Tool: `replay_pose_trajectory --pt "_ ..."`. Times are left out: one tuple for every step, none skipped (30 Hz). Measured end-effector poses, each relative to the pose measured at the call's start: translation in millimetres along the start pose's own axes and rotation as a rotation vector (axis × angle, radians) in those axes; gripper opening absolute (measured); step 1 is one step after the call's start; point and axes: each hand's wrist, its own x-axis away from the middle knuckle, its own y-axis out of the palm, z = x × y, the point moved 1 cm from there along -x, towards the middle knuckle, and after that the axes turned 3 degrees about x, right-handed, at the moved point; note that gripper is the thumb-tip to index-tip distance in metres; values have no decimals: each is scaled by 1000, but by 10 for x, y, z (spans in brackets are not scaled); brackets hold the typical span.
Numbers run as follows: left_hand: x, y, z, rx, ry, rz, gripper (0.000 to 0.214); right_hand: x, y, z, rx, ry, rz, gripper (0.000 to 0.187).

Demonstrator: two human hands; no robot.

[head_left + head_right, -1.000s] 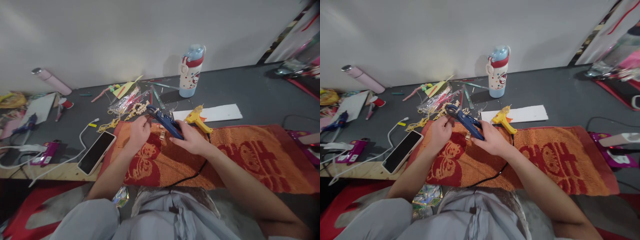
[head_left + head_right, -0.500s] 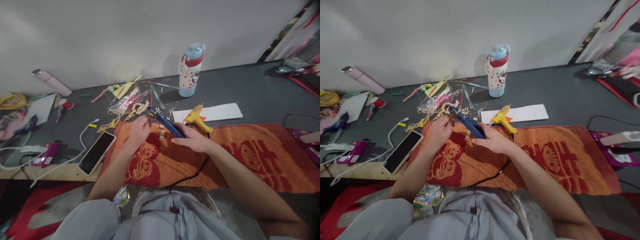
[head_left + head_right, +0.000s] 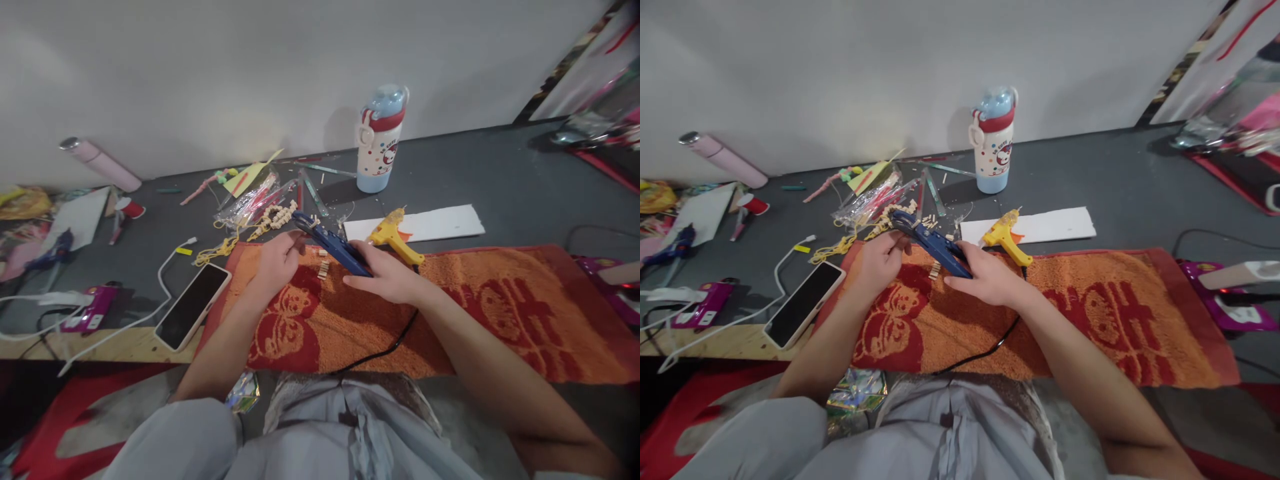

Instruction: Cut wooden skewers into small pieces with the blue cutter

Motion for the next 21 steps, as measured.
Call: replay_pose_trajectory --pt "1 1 0 -2 -6 -2 22 -2 0 -4 2 -1 -4 58" --pt "1 1 -2 -1 -7 -3 22 -3 0 -8 4 -1 -6 56" --pt "1 3 -4 2 -3 -3 22 -5 3 -12 7 1 -7 55" --pt "0 6 -8 4 1 -4 22 -6 7 -15 9 7 -4 54" --pt "-1 10 -14 5 2 -5 22 -8 13 -19 11 13 1 53" --pt "-2 15 -21 2 0 -8 23 -10 21 -23 12 20 9 53" --pt "-2 22 -31 -4 -6 -11 23 -12 31 -27 11 26 19 52" --pt "-3 30 -42 -12 -11 -15 24 -15 42 -32 12 31 28 52" --pt "-3 38 -54 -21 -14 -19 25 -19 53 -38 16 38 38 51" --pt "-3 46 -65 -30 -13 -22 25 -23 64 -44 24 46 48 50" --pt "-2 53 -75 -40 -10 -23 25 -27 73 -50 33 53 56 48" --pt "0 59 -83 -51 -9 -24 24 -31 81 -56 43 58 62 46" --pt "2 63 -90 -62 -10 -25 24 -35 89 -60 52 61 67 45" --pt "4 67 -95 -74 -13 -25 23 -39 95 -62 60 61 71 43" --pt "6 70 -99 -85 -17 -23 22 -42 101 -63 67 59 75 41" --pt "8 74 -104 -97 -19 -24 21 -45 108 -62 74 59 79 40" --pt "10 81 -110 -111 -19 -25 21 -48 115 -58 80 61 84 39" --pt "11 90 -118 -127 -20 -28 20 -52 125 -54 83 66 88 38" --pt "11 101 -127 -146 -23 -32 20 -56 136 -48 82 70 90 37" --pt "9 115 -136 -169 -28 -38 20 -62 150 -42 77 75 90 36" --pt "7 129 -143 -198 -34 -42 20 -68 164 -36 67 78 90 36"
